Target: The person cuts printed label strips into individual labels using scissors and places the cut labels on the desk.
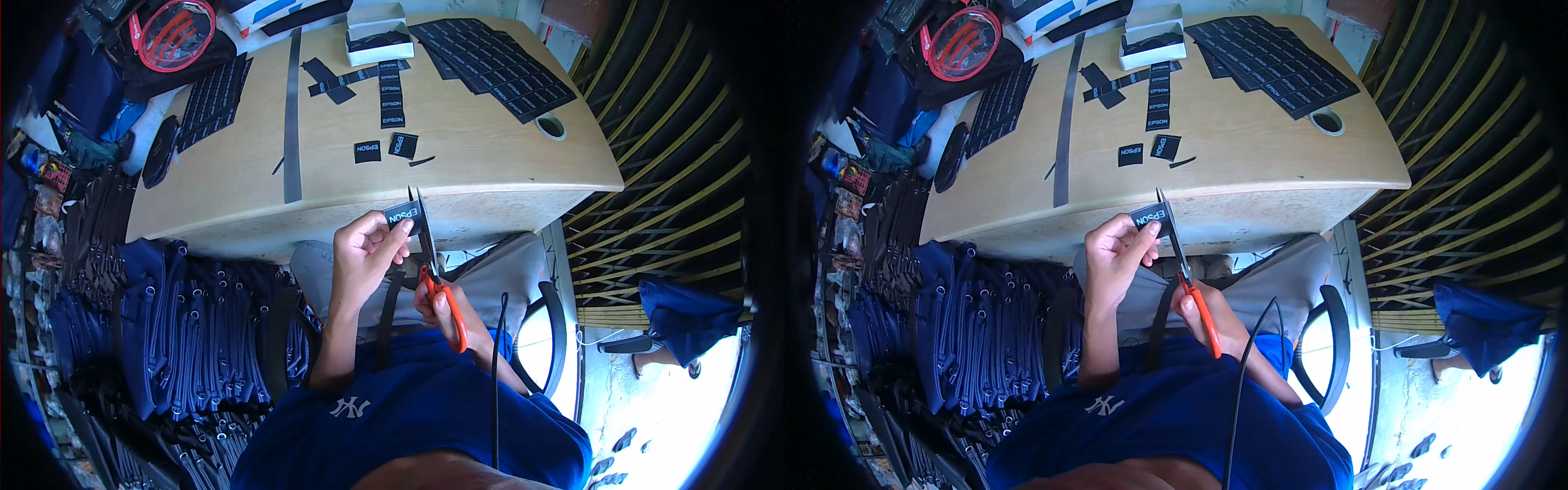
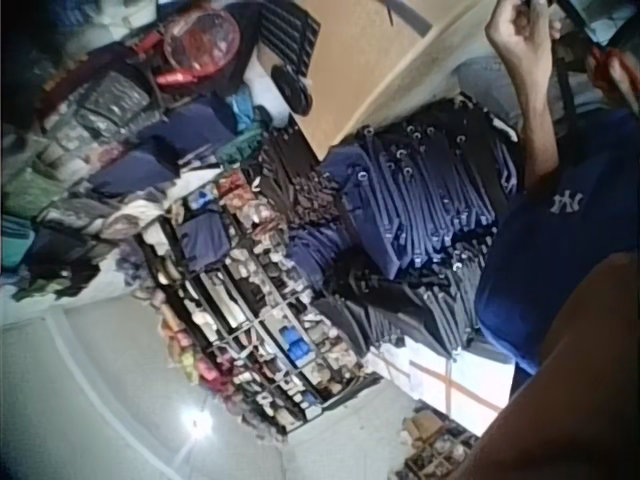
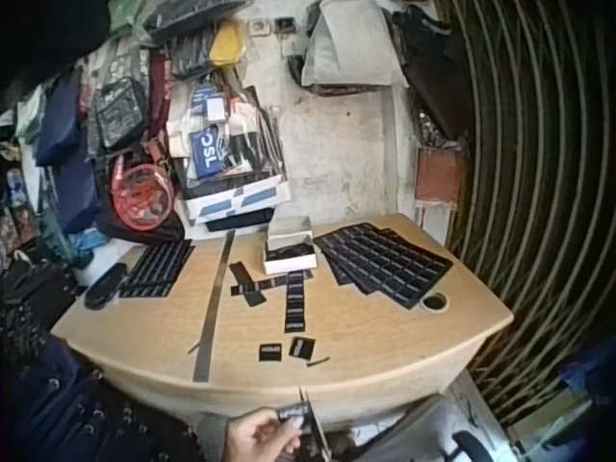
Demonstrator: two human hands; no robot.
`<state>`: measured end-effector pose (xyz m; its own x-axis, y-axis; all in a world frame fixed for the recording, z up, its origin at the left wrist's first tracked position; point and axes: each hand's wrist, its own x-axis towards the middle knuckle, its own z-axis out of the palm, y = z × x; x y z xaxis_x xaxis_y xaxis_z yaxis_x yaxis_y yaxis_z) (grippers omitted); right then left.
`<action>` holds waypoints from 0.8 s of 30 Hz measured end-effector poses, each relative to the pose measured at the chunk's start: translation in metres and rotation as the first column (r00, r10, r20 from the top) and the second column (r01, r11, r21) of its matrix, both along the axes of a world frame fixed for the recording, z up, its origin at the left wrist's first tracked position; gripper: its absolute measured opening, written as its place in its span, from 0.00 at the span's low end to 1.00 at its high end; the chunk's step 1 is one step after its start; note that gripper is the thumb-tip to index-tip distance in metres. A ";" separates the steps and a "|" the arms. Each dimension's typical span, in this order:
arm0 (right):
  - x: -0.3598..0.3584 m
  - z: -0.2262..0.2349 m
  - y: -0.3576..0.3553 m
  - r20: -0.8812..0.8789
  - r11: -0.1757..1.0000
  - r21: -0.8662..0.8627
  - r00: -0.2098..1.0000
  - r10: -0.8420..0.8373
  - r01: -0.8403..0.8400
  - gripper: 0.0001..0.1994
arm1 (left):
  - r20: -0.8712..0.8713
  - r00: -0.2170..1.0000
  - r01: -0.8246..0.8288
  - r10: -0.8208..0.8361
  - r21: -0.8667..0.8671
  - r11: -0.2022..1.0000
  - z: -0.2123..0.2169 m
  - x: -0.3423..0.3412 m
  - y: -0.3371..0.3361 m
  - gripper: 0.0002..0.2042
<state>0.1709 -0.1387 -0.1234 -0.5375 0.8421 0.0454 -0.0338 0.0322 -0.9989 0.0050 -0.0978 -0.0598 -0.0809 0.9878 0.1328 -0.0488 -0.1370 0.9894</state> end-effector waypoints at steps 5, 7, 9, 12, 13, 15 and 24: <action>-0.002 0.018 -0.001 -0.006 0.997 -0.082 1.000 -0.006 0.006 0.31 | -0.006 1.000 0.001 -0.001 0.004 1.000 -0.002 -0.001 0.002 0.08; -0.001 0.020 -0.001 0.014 0.997 -0.079 1.000 -0.014 0.015 0.30 | -0.011 1.000 -0.001 0.001 0.005 1.000 -0.002 -0.002 0.002 0.08; 0.001 0.022 -0.002 0.067 0.989 -0.147 0.998 -0.019 0.028 0.28 | -0.015 1.000 -0.003 0.003 0.005 1.000 0.000 -0.003 0.002 0.08; 0.002 0.009 -0.002 0.102 0.995 0.002 0.990 -0.100 0.100 0.26 | -0.032 0.999 -0.009 0.009 0.004 1.000 0.003 -0.003 0.002 0.08; 0.001 0.010 -0.003 0.101 0.995 0.003 0.990 -0.097 0.097 0.26 | -0.030 1.000 0.001 -0.001 -0.002 1.000 0.001 -0.006 0.002 0.08; 0.002 0.011 -0.004 0.067 0.982 -0.170 0.995 -0.073 0.084 0.26 | -0.028 1.000 0.007 -0.008 -0.008 1.000 0.001 -0.009 0.001 0.08; 0.007 0.000 -0.002 -0.127 0.961 -0.266 0.986 -0.107 0.070 0.27 | -0.159 0.981 -0.107 0.112 0.041 0.993 0.002 -0.030 0.021 0.05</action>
